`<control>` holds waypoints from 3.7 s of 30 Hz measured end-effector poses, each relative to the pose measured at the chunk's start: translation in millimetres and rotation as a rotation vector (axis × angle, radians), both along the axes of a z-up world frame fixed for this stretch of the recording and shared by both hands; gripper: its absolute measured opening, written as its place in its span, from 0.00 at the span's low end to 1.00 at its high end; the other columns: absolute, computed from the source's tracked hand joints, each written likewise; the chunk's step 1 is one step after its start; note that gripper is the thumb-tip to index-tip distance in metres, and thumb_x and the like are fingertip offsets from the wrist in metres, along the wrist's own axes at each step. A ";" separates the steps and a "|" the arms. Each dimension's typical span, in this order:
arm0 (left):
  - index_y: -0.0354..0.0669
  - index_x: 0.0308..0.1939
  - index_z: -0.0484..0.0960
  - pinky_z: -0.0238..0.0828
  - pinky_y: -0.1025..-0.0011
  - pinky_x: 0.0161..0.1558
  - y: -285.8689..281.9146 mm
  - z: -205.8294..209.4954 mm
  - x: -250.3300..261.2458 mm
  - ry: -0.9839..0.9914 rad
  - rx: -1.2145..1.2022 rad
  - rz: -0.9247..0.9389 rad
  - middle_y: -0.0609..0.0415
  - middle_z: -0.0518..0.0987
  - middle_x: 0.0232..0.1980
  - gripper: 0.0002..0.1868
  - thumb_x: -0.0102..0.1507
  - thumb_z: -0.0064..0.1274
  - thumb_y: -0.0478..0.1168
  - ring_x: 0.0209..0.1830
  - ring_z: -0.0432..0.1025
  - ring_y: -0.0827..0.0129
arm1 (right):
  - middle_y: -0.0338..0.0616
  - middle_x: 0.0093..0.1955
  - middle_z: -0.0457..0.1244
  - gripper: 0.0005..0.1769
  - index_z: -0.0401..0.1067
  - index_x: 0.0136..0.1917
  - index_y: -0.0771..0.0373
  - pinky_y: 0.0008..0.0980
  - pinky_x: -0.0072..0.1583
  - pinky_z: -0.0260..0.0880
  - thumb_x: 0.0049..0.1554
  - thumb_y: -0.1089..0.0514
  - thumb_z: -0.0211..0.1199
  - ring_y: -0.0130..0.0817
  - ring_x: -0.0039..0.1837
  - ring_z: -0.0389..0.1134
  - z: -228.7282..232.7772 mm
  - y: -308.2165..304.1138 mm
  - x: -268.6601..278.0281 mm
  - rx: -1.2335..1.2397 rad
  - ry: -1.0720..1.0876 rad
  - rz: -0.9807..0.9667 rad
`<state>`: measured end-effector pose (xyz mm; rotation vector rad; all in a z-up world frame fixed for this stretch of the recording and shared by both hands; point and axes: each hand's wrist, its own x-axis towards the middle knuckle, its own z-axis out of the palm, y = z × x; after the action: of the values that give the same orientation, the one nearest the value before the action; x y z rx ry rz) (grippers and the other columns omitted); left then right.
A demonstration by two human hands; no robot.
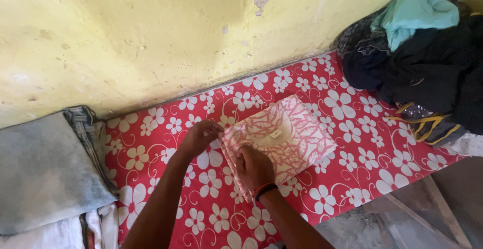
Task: The person folds a patterned cloth on a floral-patterned table, then folds a pair of black trousers. The folded cloth is placed on a stack of other folded items.
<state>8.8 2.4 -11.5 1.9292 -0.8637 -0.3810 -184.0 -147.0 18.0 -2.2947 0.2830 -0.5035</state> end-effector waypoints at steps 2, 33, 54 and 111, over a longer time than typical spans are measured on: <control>0.43 0.43 0.88 0.78 0.69 0.46 -1.0 -1.5 3.1 0.017 0.024 -0.030 0.54 0.83 0.43 0.07 0.61 0.61 0.35 0.43 0.80 0.67 | 0.47 0.35 0.65 0.04 0.68 0.41 0.61 0.47 0.43 0.68 0.57 0.59 0.57 0.46 0.39 0.69 0.6 0.7 0.2 -0.004 0.010 -0.001; 0.38 0.59 0.77 0.70 0.56 0.62 -43.0 35.0 -90.8 -0.508 0.160 0.115 0.43 0.79 0.60 0.26 0.55 0.56 0.32 0.62 0.73 0.49 | 0.50 0.40 0.67 0.07 0.70 0.43 0.60 0.50 0.47 0.69 0.55 0.56 0.61 0.52 0.44 0.70 1.6 0.2 -0.6 -0.050 0.034 0.031; 0.43 0.81 0.34 0.20 0.47 0.77 -118.5 42.2 -157.1 -0.318 0.878 0.390 0.46 0.33 0.85 0.50 0.68 0.26 0.72 0.84 0.28 0.56 | 0.55 0.81 0.50 0.37 0.54 0.79 0.66 0.49 0.78 0.47 0.62 0.48 0.52 0.50 0.82 0.47 1.0 -197.1 23.7 -0.694 -0.048 0.190; 0.32 0.66 0.68 0.72 0.63 0.55 -46.9 7.4 -112.0 0.451 0.260 0.783 0.40 0.80 0.57 0.37 0.59 0.64 0.48 0.54 0.77 0.56 | 0.50 0.51 0.72 0.20 0.75 0.55 0.68 0.40 0.57 0.74 0.58 0.50 0.65 0.41 0.52 0.74 -12.0 -272.3 5.0 0.129 0.455 -0.036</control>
<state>-103.2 -44.4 -4.1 2.1226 0.2599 -0.4309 -179.1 -419.2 6.0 -2.2575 0.5617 0.0287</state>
